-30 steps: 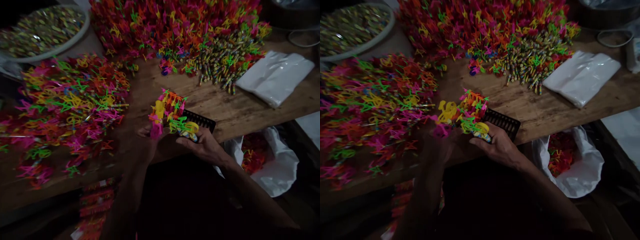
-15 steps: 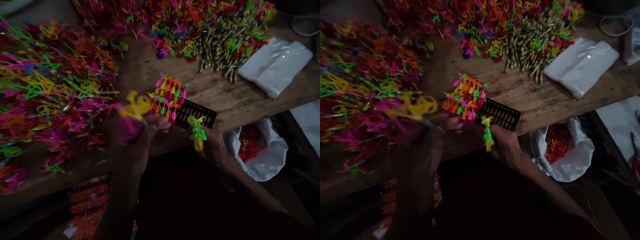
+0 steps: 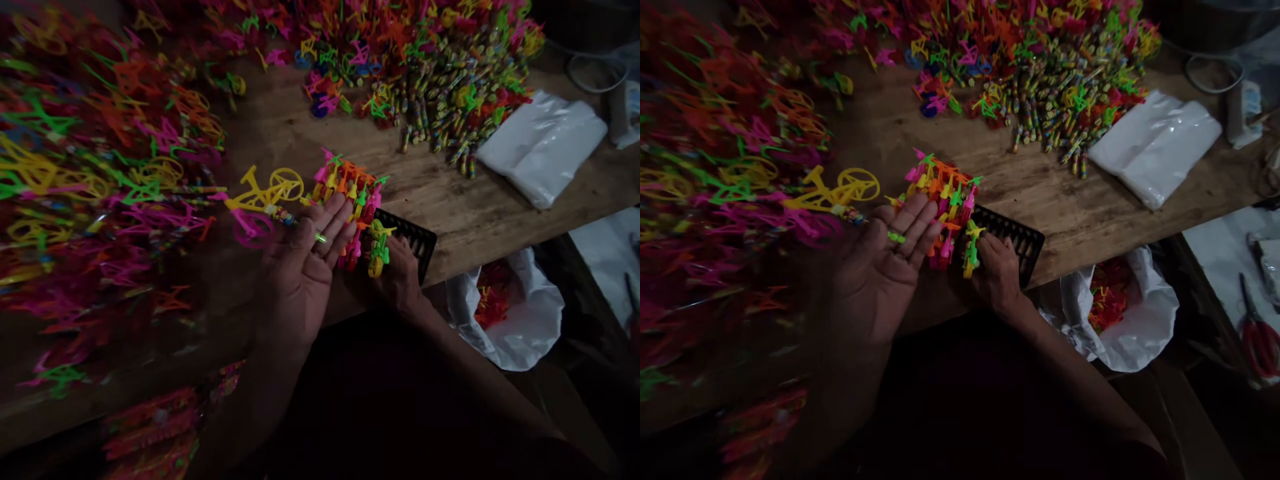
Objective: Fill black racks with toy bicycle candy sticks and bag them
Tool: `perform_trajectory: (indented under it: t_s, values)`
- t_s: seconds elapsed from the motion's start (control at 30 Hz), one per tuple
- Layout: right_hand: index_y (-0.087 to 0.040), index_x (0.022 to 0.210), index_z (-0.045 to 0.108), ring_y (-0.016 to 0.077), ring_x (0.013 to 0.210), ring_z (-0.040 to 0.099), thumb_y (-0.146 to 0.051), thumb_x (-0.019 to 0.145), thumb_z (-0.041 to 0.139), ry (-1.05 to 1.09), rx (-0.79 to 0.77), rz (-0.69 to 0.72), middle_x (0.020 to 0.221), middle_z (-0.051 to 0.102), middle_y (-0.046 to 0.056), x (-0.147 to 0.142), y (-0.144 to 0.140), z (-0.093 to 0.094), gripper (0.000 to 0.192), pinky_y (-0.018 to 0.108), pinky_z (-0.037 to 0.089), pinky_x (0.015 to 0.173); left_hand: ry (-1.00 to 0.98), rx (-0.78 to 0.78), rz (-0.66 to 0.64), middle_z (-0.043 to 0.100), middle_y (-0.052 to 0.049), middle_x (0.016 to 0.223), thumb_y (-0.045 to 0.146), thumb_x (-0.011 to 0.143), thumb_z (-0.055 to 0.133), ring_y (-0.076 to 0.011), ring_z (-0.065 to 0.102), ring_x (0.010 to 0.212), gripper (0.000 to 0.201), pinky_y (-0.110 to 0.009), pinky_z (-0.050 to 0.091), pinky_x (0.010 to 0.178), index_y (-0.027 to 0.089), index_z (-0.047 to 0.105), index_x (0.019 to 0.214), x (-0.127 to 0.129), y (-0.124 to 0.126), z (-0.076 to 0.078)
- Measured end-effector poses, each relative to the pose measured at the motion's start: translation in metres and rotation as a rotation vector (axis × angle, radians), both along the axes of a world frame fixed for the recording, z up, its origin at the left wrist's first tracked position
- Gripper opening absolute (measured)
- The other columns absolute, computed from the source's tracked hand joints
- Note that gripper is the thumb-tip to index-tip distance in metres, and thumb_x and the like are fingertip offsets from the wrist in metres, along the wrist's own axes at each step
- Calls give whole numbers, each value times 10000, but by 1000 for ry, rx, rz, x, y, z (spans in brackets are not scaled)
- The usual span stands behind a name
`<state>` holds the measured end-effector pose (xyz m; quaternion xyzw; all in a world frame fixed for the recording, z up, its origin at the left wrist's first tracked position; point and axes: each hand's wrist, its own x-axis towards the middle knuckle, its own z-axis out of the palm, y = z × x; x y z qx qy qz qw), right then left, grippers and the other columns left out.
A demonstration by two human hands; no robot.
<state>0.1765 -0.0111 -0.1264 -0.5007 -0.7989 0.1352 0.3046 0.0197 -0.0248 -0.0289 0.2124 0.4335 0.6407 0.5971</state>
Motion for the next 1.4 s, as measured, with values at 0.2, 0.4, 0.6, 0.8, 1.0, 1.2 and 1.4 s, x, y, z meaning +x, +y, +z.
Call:
perform_trajectory:
  t_s: [0.2,0.4,0.6,0.8,1.0,1.2,1.4]
  values:
    - [-213,844,556,209,742,552,-162,823,539,-12,45,40,808,616,42,0,-4,-8,58,339,377,739,-58,7,-8,758,-48,1245,366,885,754,-271,597,1363,131,-395,551,1097,242,714,904,-3,0,-2]
    - [-210,899,572,216,777,563,-136,851,507,-6,31,19,851,627,53,-6,-6,-11,110,342,414,750,-14,12,-8,738,-41,1290,387,907,733,-260,579,1384,131,-394,556,1098,260,728,938,-5,-2,-10]
    - [-207,882,587,199,747,532,-138,903,509,-128,31,-7,841,616,49,-14,-4,-4,106,332,397,728,46,53,-42,727,-8,1310,420,950,673,-240,559,1404,140,-380,544,1114,297,735,971,-3,-5,-10]
    - [-197,929,607,211,798,540,-183,967,503,-238,-70,52,909,638,68,-14,0,4,111,350,412,782,87,32,-35,749,-13,1263,424,910,723,-238,606,1354,146,-367,568,1074,278,721,926,0,0,-8]
    - [-190,1089,608,236,919,586,-62,939,412,-230,-183,199,1055,658,111,7,1,27,278,355,473,784,195,67,38,800,23,942,387,795,841,-178,779,793,201,-254,637,669,267,724,907,-9,-1,6]
    - [-210,1059,660,233,796,671,-204,970,491,61,-88,-18,916,729,87,38,13,51,192,335,506,678,297,-27,-2,787,-27,818,341,735,854,-115,621,420,278,-223,481,388,183,707,910,-12,-4,4]
    - [-252,992,720,167,777,712,-311,985,605,562,-109,120,879,761,8,12,18,95,129,273,566,697,401,-17,-61,801,-74,893,361,677,896,-207,755,633,406,-278,621,537,174,636,926,-7,3,14]
